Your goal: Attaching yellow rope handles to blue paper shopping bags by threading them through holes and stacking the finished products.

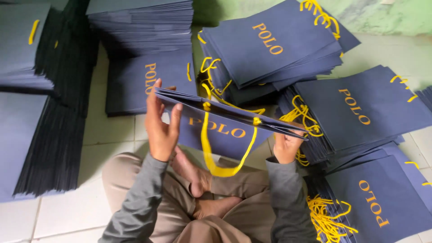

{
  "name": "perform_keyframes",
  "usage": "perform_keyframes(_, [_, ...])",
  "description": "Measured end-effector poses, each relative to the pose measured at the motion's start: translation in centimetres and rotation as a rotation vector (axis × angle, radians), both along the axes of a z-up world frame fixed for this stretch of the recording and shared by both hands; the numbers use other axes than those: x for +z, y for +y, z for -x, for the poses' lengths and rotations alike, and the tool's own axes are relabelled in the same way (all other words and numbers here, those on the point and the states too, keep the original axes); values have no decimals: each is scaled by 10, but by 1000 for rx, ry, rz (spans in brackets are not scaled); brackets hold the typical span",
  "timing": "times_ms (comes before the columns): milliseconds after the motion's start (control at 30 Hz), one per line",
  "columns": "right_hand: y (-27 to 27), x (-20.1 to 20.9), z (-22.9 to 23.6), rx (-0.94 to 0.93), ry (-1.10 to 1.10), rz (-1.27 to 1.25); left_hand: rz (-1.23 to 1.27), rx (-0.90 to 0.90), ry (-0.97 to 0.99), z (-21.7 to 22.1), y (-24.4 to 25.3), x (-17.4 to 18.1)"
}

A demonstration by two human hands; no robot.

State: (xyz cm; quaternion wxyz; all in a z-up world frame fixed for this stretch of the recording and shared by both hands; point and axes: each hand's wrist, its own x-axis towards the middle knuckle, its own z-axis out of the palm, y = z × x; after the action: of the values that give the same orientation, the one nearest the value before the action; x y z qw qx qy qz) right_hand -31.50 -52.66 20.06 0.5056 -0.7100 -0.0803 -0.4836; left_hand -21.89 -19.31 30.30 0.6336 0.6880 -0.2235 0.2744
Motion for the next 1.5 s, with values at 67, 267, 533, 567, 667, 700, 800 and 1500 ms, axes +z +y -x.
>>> perform_keyframes(67, [5,-20,2,28,31,-27,16,19,-45,4,1,-17])
perform_keyframes(267, [3,-26,18,51,138,-21,-67,64,-289,18,-2,-13])
perform_keyframes(533, [-18,-46,48,136,263,-24,1,0,15,48,-10,-18])
perform_keyframes(567, [-15,-41,51,150,302,-28,3,-27,47,53,-11,-17])
perform_keyframes(667, [11,23,60,200,311,28,-35,-81,90,62,-17,-7])
perform_keyframes(700, [22,52,62,242,280,88,-75,-101,99,66,-19,-2])
perform_keyframes(800, [38,102,76,75,114,385,-110,-108,133,68,-27,-11])
perform_keyframes(1500, [-25,-41,-105,-402,395,953,-216,-141,394,-20,-50,-134])
